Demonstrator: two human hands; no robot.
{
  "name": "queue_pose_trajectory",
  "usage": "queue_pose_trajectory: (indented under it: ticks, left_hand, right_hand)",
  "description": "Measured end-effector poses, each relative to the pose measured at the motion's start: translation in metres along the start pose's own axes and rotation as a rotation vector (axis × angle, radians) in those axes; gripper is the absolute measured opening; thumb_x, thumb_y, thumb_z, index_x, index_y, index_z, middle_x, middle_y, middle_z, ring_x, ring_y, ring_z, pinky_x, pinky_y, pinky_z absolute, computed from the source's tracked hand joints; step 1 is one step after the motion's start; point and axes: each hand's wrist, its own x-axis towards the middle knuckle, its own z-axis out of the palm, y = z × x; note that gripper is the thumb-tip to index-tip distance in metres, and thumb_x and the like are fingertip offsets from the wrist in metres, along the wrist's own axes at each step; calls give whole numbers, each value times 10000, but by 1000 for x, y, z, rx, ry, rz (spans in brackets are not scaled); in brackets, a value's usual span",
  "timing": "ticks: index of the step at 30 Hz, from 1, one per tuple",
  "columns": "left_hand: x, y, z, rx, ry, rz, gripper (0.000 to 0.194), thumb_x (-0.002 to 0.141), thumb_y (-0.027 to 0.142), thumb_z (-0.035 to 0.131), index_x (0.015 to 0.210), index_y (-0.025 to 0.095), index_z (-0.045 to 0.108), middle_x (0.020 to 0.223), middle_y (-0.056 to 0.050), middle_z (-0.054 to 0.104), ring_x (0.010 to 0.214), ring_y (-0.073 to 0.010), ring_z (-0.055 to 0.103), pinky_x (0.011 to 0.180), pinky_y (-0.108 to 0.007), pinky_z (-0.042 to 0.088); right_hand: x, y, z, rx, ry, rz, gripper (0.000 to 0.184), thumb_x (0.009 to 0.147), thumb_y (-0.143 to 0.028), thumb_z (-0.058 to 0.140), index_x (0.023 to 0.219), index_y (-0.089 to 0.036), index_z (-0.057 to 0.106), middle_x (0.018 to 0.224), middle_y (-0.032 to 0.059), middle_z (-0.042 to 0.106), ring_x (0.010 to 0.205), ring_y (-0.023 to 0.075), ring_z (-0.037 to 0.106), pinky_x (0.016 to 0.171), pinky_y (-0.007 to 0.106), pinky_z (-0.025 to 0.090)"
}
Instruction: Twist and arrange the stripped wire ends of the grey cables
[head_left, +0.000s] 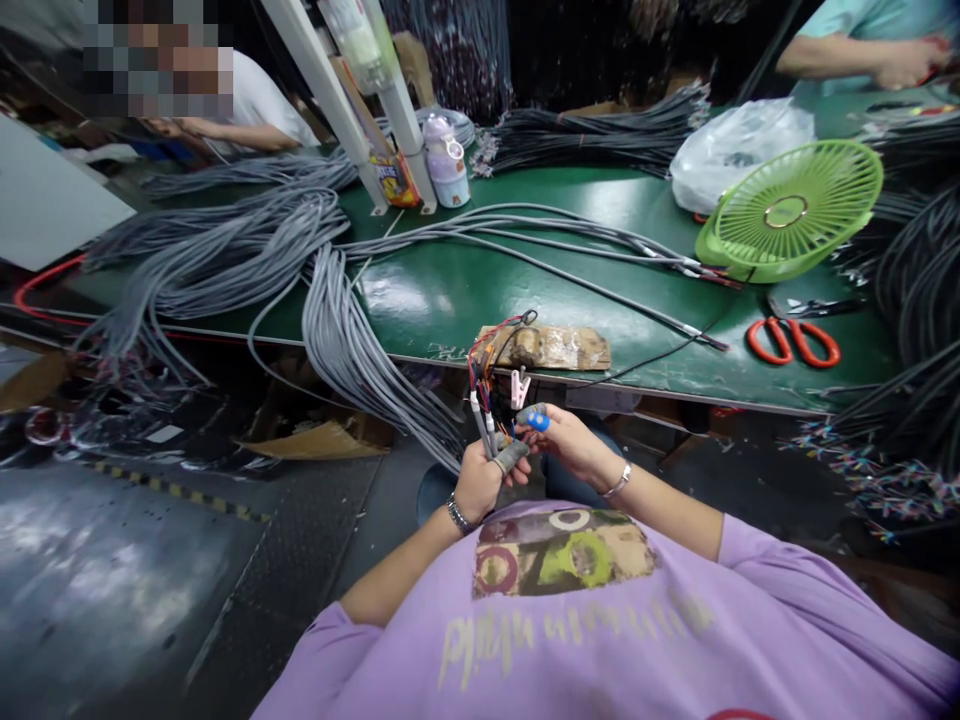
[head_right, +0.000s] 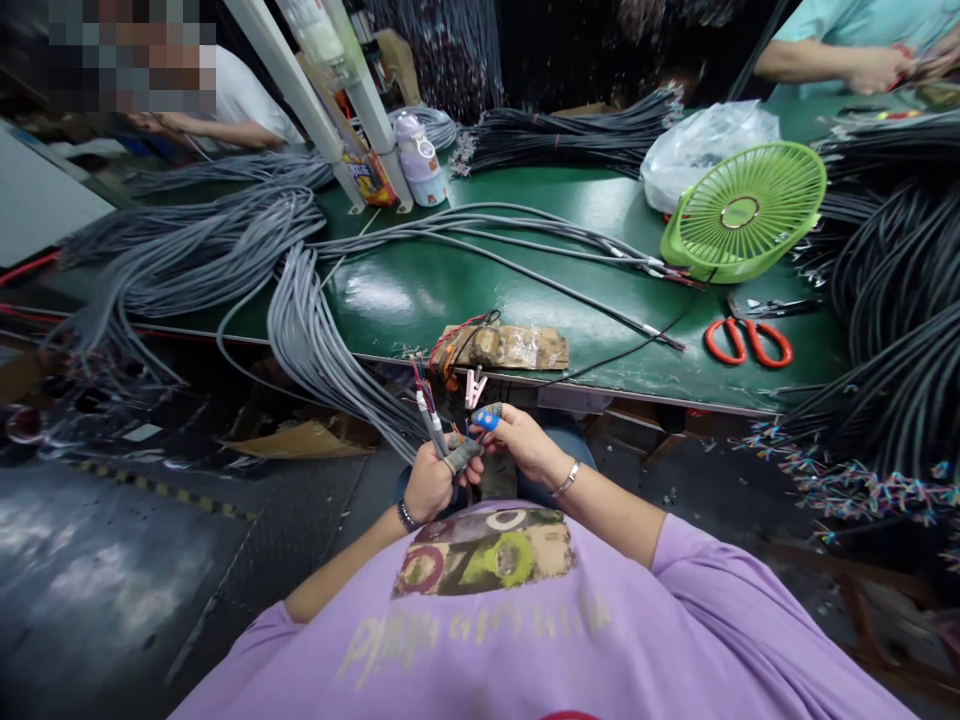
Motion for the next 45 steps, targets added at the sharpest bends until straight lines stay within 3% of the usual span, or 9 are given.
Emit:
queue_pose_trajectory:
  ticks: [5,10,17,26,30,34,39,43,45]
  left_hand:
    - [2,-5,-1,4,-13,-22,296,723,418,682,691,136,594,566,-31,654,417,-107,574,374,-181,346]
    - [1,-5,-1,18,-27,-31,303,719,426,683,703,133,611,564,-35,653,416,-109,574,374,-185,345]
    - [-1,-3,-1,28,-67,-51,332,713,444,684,649,129,601,574,-50,659,423,-106,574,383,-186,352]
    - [1,-3,1,-5,63,-34,340,702,464,685,702,140,583,561,-34,652,423,-114,581,372,-187,347]
    - [1,-3,2,-22,105,-19,334,714,466,672,703,142,590,568,-30,654,427,-111,581,372,-186,343]
    - [1,-3,2,38,9,-37,321,722,443,674,662,140,586,550,-30,645,419,-106,572,374,-187,340]
    - [-4,1,1,20,-7,-54,311,719,410,683,622,132,582,544,-28,634,407,-93,562,370,-175,322]
    - [-6,11,-1,-60,29,-5,270,713,379,693,650,133,605,529,-21,630,397,-89,549,362,-173,305]
    - [-5,17,0,-92,18,13,268,704,375,702,643,132,607,524,-21,629,389,-87,540,359,-175,300]
  right_hand:
    - [-3,0,2,-25,-46,-56,380,548,-307,826,818,-155,606,696,-4,640,660,118,583,627,247,421]
    - [4,6,-1,-63,-51,-69,350,558,-292,818,794,-156,598,653,-27,617,619,107,570,603,243,414]
    - [5,7,-5,-2,-170,-37,391,591,-260,794,902,-163,576,756,-8,634,650,107,572,611,248,425]
    - [1,15,7,-46,114,-94,305,599,-222,730,836,-181,541,709,-24,576,604,91,517,540,220,393]
    - [-1,15,12,88,123,-45,303,582,-198,714,832,-187,543,712,-32,571,568,79,492,507,209,364]
    - [1,16,14,243,109,2,251,599,-182,688,812,-193,557,675,-47,539,549,72,464,507,211,358]
    - [10,10,-1,345,222,-4,260,614,-190,684,838,-217,556,695,-58,553,577,69,481,564,213,411]
    - [17,4,-16,343,185,42,195,715,-331,668,833,-204,578,732,-22,601,597,82,515,579,221,442]
    - [22,1,-18,317,140,106,263,774,-439,622,832,-183,599,752,13,625,595,91,530,562,224,445]
